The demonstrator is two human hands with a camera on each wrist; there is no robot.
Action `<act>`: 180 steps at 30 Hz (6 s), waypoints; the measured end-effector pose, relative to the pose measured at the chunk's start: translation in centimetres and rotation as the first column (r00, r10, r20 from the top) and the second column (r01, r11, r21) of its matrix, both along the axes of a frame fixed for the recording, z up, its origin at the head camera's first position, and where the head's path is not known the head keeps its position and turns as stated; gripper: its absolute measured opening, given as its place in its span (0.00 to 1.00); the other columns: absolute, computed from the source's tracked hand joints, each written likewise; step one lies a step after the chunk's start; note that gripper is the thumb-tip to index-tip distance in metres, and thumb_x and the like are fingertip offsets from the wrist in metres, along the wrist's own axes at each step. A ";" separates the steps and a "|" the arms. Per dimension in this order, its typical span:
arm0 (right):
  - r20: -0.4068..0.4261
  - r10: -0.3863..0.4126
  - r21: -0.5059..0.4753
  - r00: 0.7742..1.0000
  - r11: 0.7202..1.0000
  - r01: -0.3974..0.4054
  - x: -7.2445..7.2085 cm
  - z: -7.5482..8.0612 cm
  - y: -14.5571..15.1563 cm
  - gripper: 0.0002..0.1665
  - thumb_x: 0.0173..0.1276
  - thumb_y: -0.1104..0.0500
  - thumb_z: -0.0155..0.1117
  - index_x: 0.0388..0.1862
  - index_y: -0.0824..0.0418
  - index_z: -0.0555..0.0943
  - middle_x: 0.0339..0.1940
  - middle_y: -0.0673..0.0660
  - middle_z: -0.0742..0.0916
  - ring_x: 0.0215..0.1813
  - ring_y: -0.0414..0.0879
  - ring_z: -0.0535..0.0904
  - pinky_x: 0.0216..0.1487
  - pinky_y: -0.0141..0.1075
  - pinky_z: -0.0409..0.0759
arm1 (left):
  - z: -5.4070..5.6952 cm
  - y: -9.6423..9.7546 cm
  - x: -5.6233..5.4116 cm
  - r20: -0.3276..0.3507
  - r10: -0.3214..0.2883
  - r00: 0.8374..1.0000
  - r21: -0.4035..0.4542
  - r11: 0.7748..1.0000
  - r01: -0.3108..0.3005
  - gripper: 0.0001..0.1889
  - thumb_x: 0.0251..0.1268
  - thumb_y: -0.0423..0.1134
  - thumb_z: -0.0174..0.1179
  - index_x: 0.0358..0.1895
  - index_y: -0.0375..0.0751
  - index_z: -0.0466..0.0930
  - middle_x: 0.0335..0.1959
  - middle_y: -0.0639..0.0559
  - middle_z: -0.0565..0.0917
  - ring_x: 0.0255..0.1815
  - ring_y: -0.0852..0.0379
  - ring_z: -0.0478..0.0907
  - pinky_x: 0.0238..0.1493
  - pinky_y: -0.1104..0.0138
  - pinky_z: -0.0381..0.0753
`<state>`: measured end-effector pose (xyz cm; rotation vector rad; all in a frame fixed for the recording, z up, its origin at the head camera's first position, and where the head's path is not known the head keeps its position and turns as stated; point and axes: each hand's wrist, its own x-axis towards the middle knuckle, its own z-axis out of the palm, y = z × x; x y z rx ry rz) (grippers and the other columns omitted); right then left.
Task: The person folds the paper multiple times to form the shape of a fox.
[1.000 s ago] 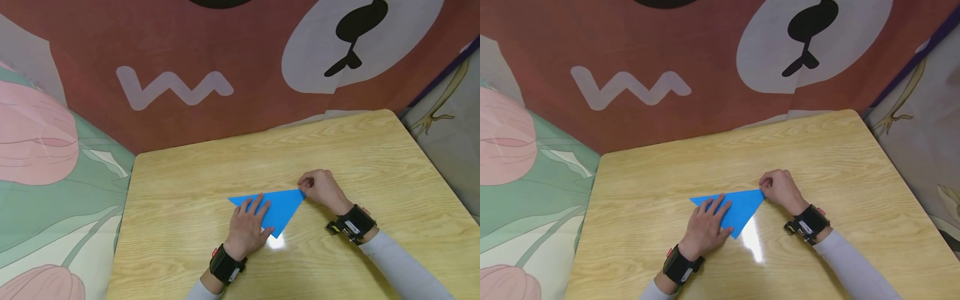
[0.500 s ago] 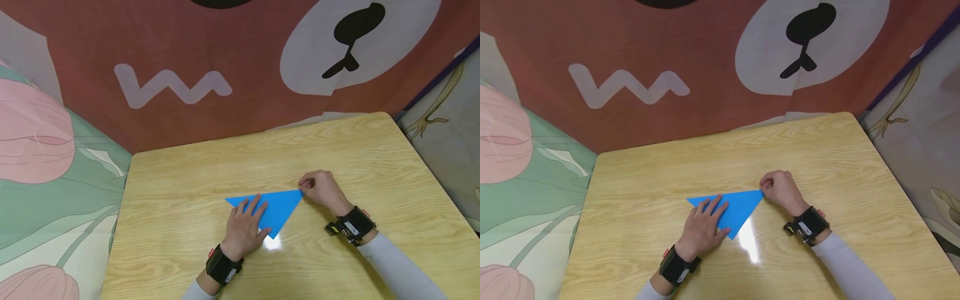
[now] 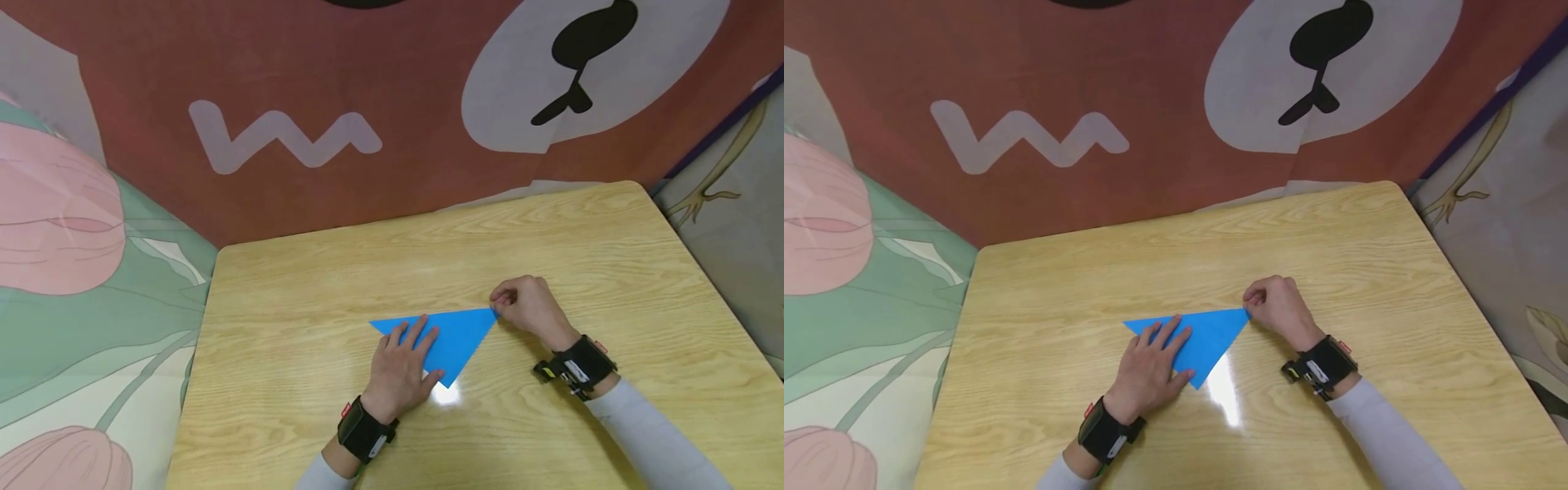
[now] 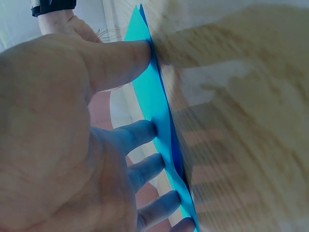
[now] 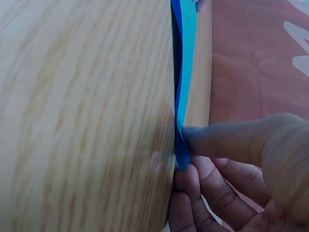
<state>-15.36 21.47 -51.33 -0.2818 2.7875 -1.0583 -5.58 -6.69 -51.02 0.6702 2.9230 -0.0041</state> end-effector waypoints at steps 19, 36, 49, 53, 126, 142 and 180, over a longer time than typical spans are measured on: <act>-0.007 -0.014 0.011 1.000 1.000 0.014 0.6 -0.1 0.6 0.03 0.63 0.68 0.77 0.35 0.62 0.93 0.28 0.52 0.90 0.31 0.42 0.83 0.32 0.31 0.80 | 0.0 0.1 0.3 0.057 0.017 0.998 0.016 1.000 -0.018 0.38 0.76 0.68 0.58 0.83 0.59 0.66 0.86 0.54 0.64 0.80 0.45 0.68 0.72 0.50 0.77; -0.020 -0.026 0.049 0.999 0.998 0.027 0.1 0.0 1.5 0.03 0.64 0.67 0.77 0.35 0.61 0.93 0.28 0.51 0.91 0.30 0.42 0.83 0.32 0.33 0.80 | -0.1 0.0 -0.1 0.047 0.015 0.999 0.031 0.999 -0.016 0.38 0.76 0.68 0.57 0.83 0.60 0.66 0.86 0.54 0.64 0.80 0.45 0.67 0.72 0.50 0.77; 0.002 -0.041 0.051 0.999 0.998 0.041 -0.1 0.3 1.9 0.03 0.64 0.66 0.78 0.36 0.61 0.93 0.29 0.51 0.91 0.31 0.43 0.83 0.33 0.33 0.79 | 0.1 -0.1 -0.1 0.043 0.012 0.999 0.043 0.999 -0.014 0.38 0.75 0.67 0.58 0.83 0.60 0.67 0.86 0.54 0.64 0.80 0.45 0.68 0.71 0.50 0.77; 0.017 -0.041 0.047 0.999 0.998 0.040 -0.1 0.4 2.1 0.02 0.64 0.65 0.78 0.36 0.62 0.93 0.29 0.51 0.91 0.31 0.43 0.83 0.33 0.32 0.79 | 0.0 -0.2 -0.1 0.014 0.006 1.000 0.060 0.998 -0.007 0.38 0.74 0.67 0.60 0.82 0.59 0.69 0.84 0.53 0.66 0.78 0.45 0.70 0.70 0.50 0.78; -0.316 0.664 0.360 0.677 0.745 -0.562 7.8 -0.2 -8.5 0.08 0.59 0.53 0.79 0.35 0.50 0.87 0.37 0.44 0.81 0.42 0.43 0.73 0.42 0.37 0.73 | 1.2 -0.6 -1.2 0.220 0.019 0.975 -0.042 0.999 -0.010 0.58 0.56 0.80 0.64 0.87 0.61 0.55 0.89 0.58 0.53 0.86 0.45 0.58 0.78 0.49 0.70; -0.385 0.672 0.434 0.632 0.737 -0.519 7.9 -0.4 -8.3 0.10 0.60 0.62 0.75 0.40 0.53 0.88 0.38 0.47 0.84 0.39 0.45 0.75 0.38 0.35 0.77 | 1.2 -0.8 -1.2 0.226 0.021 0.974 -0.057 0.998 -0.008 0.58 0.55 0.81 0.64 0.88 0.63 0.54 0.90 0.59 0.52 0.86 0.46 0.57 0.79 0.50 0.70; -0.207 0.540 0.061 0.816 0.839 -0.540 5.7 0.8 -7.8 0.03 0.78 0.59 0.68 0.41 0.50 0.85 0.33 0.38 0.85 0.33 0.30 0.75 0.35 0.28 0.77 | 0.1 -3.0 -0.3 0.099 -0.069 0.993 0.185 0.982 0.050 0.49 0.61 0.65 0.73 0.77 0.38 0.67 0.80 0.45 0.69 0.83 0.48 0.63 0.85 0.60 0.60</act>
